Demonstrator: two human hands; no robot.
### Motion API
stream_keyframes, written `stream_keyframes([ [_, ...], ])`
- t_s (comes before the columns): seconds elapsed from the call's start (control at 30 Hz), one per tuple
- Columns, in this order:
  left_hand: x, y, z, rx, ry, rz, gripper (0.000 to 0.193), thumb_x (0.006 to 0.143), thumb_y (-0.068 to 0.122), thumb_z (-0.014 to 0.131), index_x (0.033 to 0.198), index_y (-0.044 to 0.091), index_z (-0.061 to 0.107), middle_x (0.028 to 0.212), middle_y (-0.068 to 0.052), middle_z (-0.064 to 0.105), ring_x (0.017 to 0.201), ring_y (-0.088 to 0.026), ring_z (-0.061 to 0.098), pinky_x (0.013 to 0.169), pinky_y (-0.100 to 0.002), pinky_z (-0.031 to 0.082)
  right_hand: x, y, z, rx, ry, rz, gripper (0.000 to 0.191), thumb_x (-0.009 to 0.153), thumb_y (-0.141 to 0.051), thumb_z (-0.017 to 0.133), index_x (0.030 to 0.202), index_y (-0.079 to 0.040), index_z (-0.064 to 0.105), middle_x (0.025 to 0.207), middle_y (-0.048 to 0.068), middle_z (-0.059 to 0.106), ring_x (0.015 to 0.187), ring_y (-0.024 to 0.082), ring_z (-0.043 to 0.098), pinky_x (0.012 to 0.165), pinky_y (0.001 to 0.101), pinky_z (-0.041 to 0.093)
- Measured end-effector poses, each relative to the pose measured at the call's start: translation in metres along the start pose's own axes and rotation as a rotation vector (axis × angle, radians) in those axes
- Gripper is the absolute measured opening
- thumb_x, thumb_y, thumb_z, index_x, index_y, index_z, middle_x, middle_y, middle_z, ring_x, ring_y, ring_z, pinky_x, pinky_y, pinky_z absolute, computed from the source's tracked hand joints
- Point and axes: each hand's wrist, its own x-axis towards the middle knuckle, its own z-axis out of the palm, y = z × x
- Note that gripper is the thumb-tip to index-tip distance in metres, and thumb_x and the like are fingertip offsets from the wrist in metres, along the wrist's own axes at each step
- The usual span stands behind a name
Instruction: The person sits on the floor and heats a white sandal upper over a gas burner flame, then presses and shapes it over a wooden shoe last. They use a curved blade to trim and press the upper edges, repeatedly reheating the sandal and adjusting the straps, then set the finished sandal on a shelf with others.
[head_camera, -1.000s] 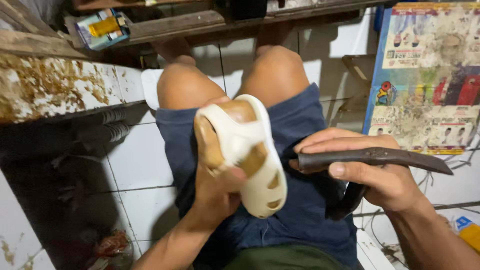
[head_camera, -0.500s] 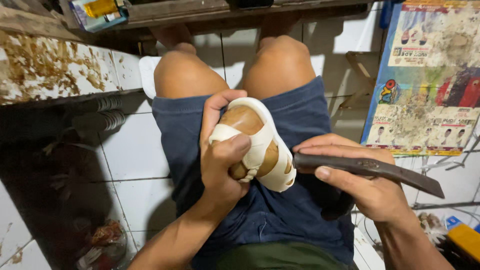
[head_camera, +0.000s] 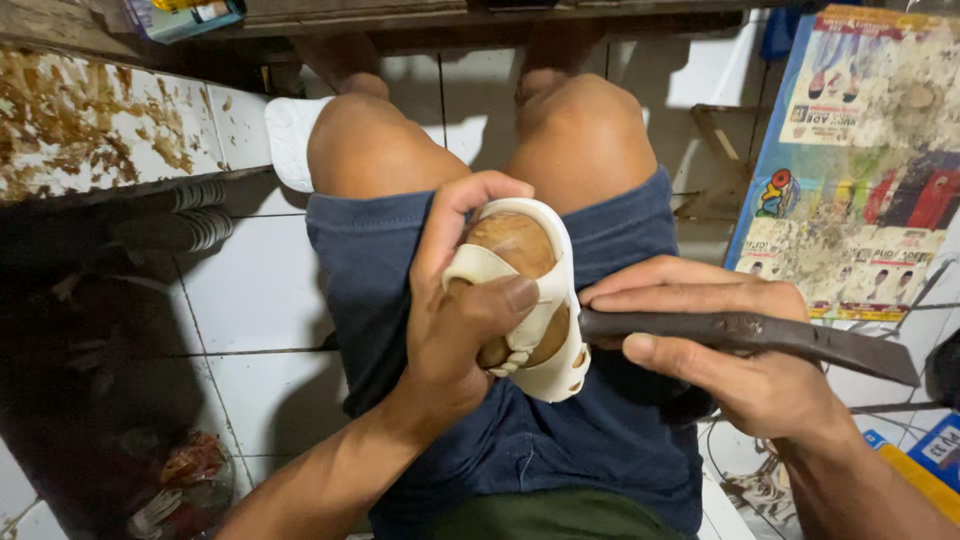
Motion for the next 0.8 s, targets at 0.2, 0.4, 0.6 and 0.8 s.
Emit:
stream_keyframes([
  [0.2, 0.001, -0.002, -0.002, 0.119, -0.053, 0.007, 0.052, 0.09, 0.015, 0.063, 0.137, 0.0, 0.049, 0.113, -0.008, 0.061, 0.104, -0.013, 0.06, 0.093, -0.028, 0.052, 0.012, -0.007, -0.004, -0.142, -0.077, -0.065, 0.028, 0.083, -0.004, 0.073, 0.11, 0.005, 0.077, 0.109, 0.018, 0.079, 0.096, 0.025, 0.077, 0.083, 0.0316, 0.064],
  [0.4, 0.001, -0.004, -0.006, 0.117, -0.046, 0.017, 0.051, 0.09, 0.016, 0.066, 0.136, 0.001, 0.05, 0.111, -0.005, 0.061, 0.101, -0.011, 0.059, 0.09, -0.026, 0.051, 0.018, -0.016, -0.002, -0.083, -0.025, 0.042, 0.029, 0.079, -0.004, 0.072, 0.105, 0.005, 0.079, 0.109, 0.018, 0.077, 0.095, 0.026, 0.079, 0.082, 0.0333, 0.063],
  [0.6, 0.005, 0.003, -0.008, 0.177, -0.087, 0.016, 0.047, 0.092, 0.016, 0.066, 0.133, 0.0, 0.05, 0.106, -0.006, 0.06, 0.097, -0.009, 0.057, 0.093, -0.025, 0.05, 0.022, -0.016, -0.005, -0.225, -0.043, -0.052, 0.027, 0.084, -0.01, 0.072, 0.107, 0.003, 0.078, 0.108, 0.014, 0.08, 0.095, 0.022, 0.076, 0.082, 0.0301, 0.063],
  [0.8, 0.005, 0.01, -0.005, -0.167, -0.087, -0.129, 0.054, 0.085, 0.019, 0.061, 0.134, 0.001, 0.046, 0.106, -0.011, 0.062, 0.095, -0.016, 0.062, 0.085, -0.028, 0.051, 0.023, -0.025, -0.014, -0.134, -0.155, 0.008, 0.029, 0.082, -0.008, 0.073, 0.107, 0.005, 0.081, 0.106, 0.016, 0.078, 0.094, 0.024, 0.075, 0.077, 0.0319, 0.064],
])
